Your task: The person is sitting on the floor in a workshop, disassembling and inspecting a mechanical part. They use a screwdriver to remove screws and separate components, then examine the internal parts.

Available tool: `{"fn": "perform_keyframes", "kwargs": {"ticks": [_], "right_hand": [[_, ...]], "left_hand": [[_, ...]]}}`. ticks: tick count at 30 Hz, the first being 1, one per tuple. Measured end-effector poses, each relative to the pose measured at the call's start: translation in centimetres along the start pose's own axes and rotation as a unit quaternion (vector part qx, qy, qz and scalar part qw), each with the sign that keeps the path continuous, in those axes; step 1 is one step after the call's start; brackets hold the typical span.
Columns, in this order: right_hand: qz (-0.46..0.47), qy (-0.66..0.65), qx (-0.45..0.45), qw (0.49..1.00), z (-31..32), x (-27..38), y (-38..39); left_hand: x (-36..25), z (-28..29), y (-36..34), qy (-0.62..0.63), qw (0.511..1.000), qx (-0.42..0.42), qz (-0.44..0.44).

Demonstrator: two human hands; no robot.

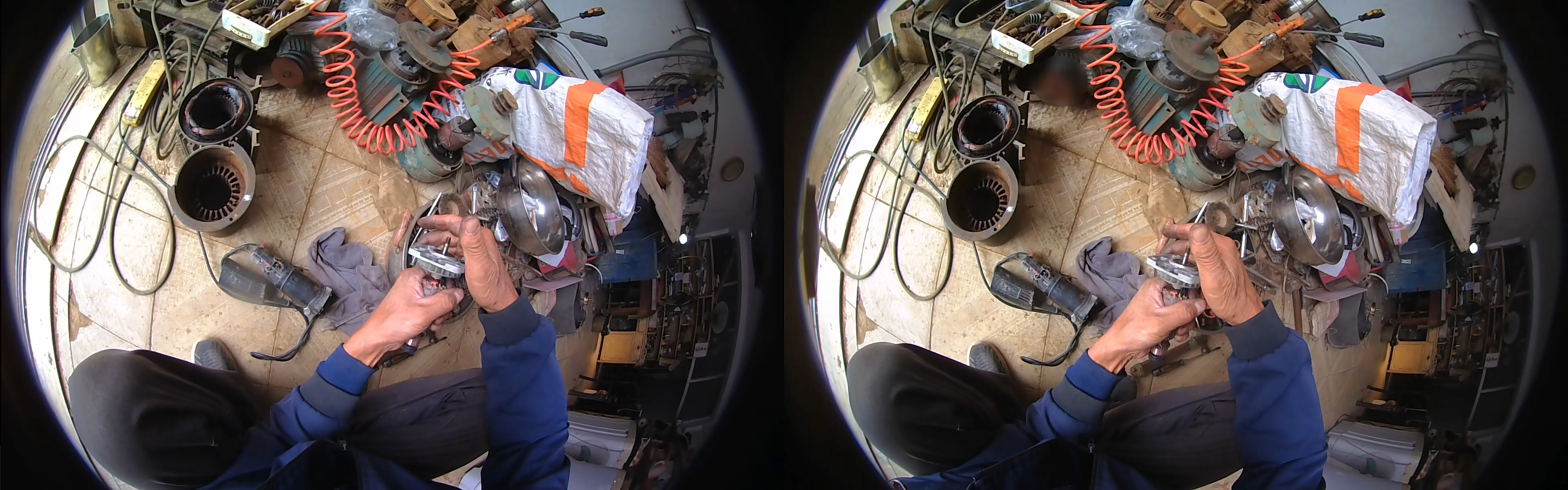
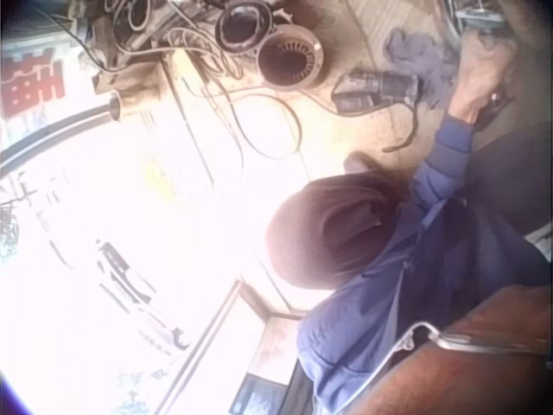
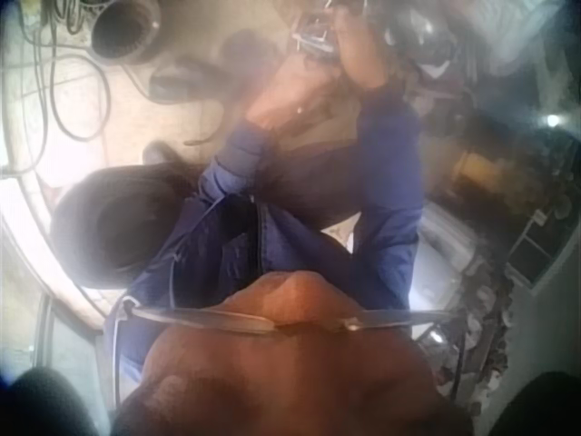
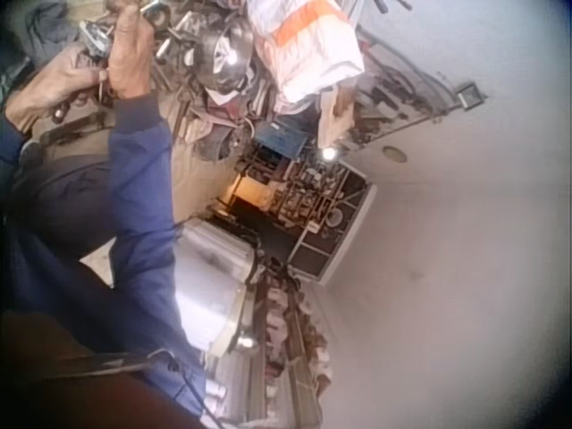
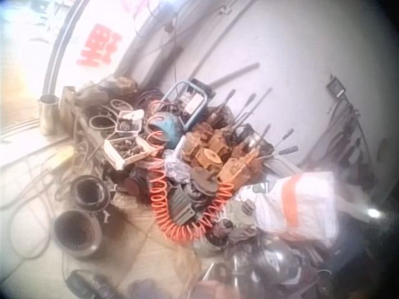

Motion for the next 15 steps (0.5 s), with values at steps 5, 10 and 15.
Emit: {"fn": "perform_keyframes", "kwargs": {"ticks": [5, 10, 15], "right_hand": [[0.004, 0.005, 0.01, 1.0, 0.0, -0.2, -0.1], [0.022, 0.012, 0.025, 0.999, -0.2, 0.1, -0.3], [0.058, 0.032, 0.044, 0.997, -0.7, 0.7, -0.1]], "left_hand": [[0.0, 0.4, -0.2, -0.042, 0.999, -0.009, -0.015], [-0.7, 0.3, -0.1, -0.049, 0.997, -0.008, -0.063], [-1.1, 0.4, 0.2, -0.002, 0.994, -0.035, -0.101]]}}
Point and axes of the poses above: each hand's wrist, its own y-axis away from the middle knuckle, its own z-axis out of the back of the hand, x = y × z, the point moved 7 cm from there along -y, towards the middle knuckle, and after that the axes turned 8 degrees about x, right-handed, at the moved point
